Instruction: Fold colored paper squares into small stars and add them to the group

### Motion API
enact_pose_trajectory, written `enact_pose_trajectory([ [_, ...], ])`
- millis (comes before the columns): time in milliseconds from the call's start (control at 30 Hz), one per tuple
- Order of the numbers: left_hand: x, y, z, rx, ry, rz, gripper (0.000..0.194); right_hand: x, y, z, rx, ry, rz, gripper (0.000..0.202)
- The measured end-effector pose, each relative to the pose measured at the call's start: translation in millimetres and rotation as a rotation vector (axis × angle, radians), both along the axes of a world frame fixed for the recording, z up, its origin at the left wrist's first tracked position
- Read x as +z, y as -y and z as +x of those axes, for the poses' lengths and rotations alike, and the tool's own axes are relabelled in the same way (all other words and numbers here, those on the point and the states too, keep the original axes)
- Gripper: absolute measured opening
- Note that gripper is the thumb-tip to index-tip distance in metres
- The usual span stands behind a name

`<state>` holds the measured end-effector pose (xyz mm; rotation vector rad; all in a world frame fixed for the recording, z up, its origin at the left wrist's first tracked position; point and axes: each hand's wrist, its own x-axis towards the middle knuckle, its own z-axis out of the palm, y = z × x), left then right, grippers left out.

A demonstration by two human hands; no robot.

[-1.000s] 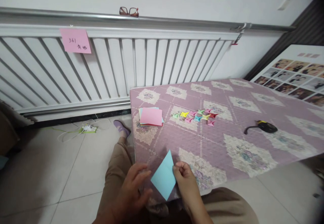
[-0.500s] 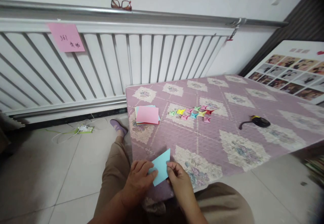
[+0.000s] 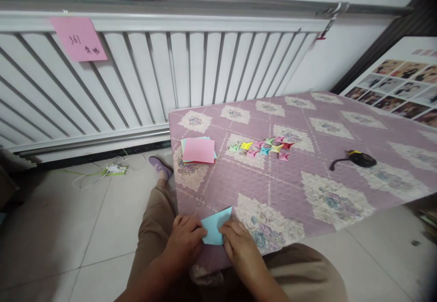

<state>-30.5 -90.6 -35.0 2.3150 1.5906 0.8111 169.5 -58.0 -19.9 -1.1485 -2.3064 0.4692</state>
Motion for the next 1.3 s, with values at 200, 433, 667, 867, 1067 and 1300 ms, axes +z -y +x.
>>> enact_pose_trajectory([
  [200, 10.9, -6, -2, 0.057, 0.067, -0.158, 0.012, 9.4, 5, 4, -0.004, 0.002, -0.128, 0.030],
  [433, 20.2, -20, -10, 0.096, 0.043, -0.342, 0.005, -13.4, 12, 0, -0.114, -0.036, -0.052, 0.015],
  [667, 34.8, -31, -8, 0.124, -0.099, -0.461, 0.017, -17.1, 14, -4, -0.167, 0.029, -0.037, 0.009],
  [867, 35.3, -33, -5, 0.151, -0.155, -0.462, 0.023, -18.0, 15, -11, -0.243, 0.063, -0.034, 0.014],
  [1067, 32.6, -36, -2, 0.184, -0.220, -0.457, 0.022, -19.4, 11, -13, -0.298, 0.135, 0.002, 0.019],
  [1300, 34.3, -38, 0, 0.176, -0.274, -0.462, 0.021, -18.2, 7, -14, -0.302, 0.203, 0.047, 0.020],
])
